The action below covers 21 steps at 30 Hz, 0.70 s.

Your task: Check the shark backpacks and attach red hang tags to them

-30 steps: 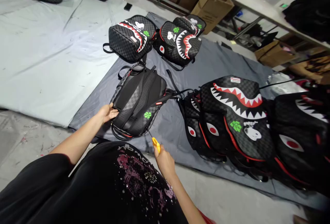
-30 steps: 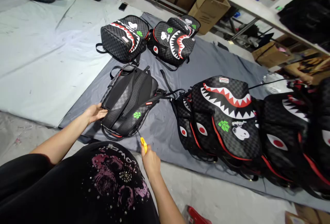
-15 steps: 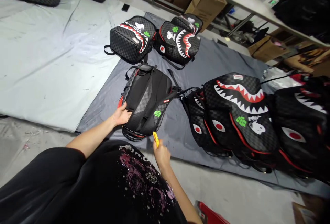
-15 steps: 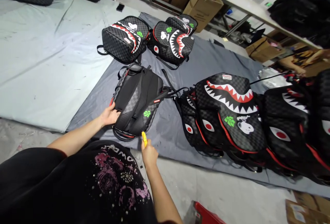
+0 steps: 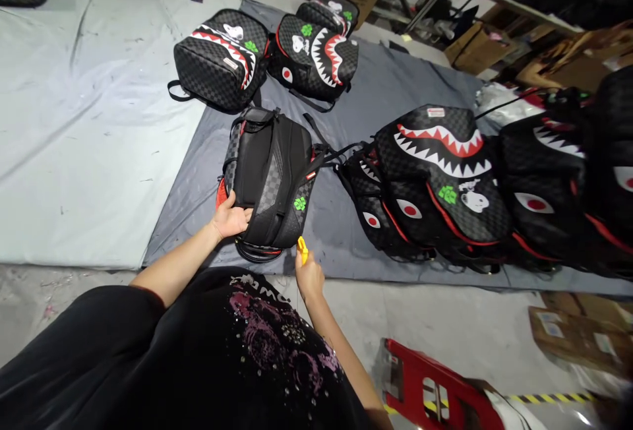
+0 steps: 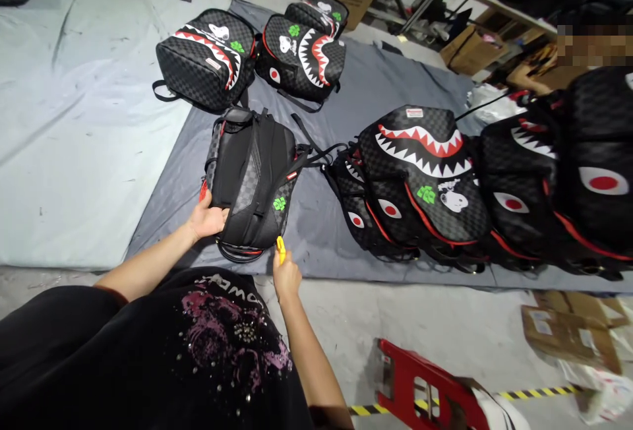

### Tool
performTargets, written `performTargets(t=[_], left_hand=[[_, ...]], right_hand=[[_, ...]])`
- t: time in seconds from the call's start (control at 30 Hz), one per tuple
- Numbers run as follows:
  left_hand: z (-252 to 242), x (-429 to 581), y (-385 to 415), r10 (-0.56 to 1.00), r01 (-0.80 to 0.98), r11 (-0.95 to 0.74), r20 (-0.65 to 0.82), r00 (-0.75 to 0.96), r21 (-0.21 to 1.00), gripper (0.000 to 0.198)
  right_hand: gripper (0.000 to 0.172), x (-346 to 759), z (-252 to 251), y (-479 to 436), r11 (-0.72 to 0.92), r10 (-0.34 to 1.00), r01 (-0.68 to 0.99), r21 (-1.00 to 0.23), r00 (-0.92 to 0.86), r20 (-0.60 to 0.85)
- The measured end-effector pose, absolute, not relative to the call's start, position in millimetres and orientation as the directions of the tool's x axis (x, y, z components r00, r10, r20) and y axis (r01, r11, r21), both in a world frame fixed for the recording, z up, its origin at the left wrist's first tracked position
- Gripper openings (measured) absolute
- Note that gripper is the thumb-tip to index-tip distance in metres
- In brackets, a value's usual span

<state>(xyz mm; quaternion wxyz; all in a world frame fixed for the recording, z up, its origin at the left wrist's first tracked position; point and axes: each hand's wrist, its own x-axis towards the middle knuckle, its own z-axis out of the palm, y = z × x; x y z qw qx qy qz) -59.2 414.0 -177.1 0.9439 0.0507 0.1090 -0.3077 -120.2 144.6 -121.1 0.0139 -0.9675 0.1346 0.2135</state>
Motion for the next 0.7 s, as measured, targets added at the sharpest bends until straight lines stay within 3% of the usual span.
performTargets(t=[0.47, 0.6, 0.7], left_hand=[[-170.0, -50.5, 415.6, -0.509, 0.547, 0.833, -0.271, 0.817, 0.085, 0.086], [-168.6, -45.3, 412.2, -0.513, 0.561, 0.820, -0.293, 0.807, 0.110, 0.084], [-165.8, -40.6, 413.1, -0.508, 0.574, 0.791, -0.294, 0.810, 0.214, 0.081]], right_hand=[[0.051, -187.7, -108.0, 121.1, -0.874, -0.291, -0.424, -0.236, 0.848, -0.444], [0.048, -216.0, -106.1, 129.7, -0.861, -0.288, -0.458, -0.219, 0.796, -0.532], [0.045, -209.7, -104.2, 144.0, -0.891, -0.236, -0.413, -0.189, 0.775, -0.586]])
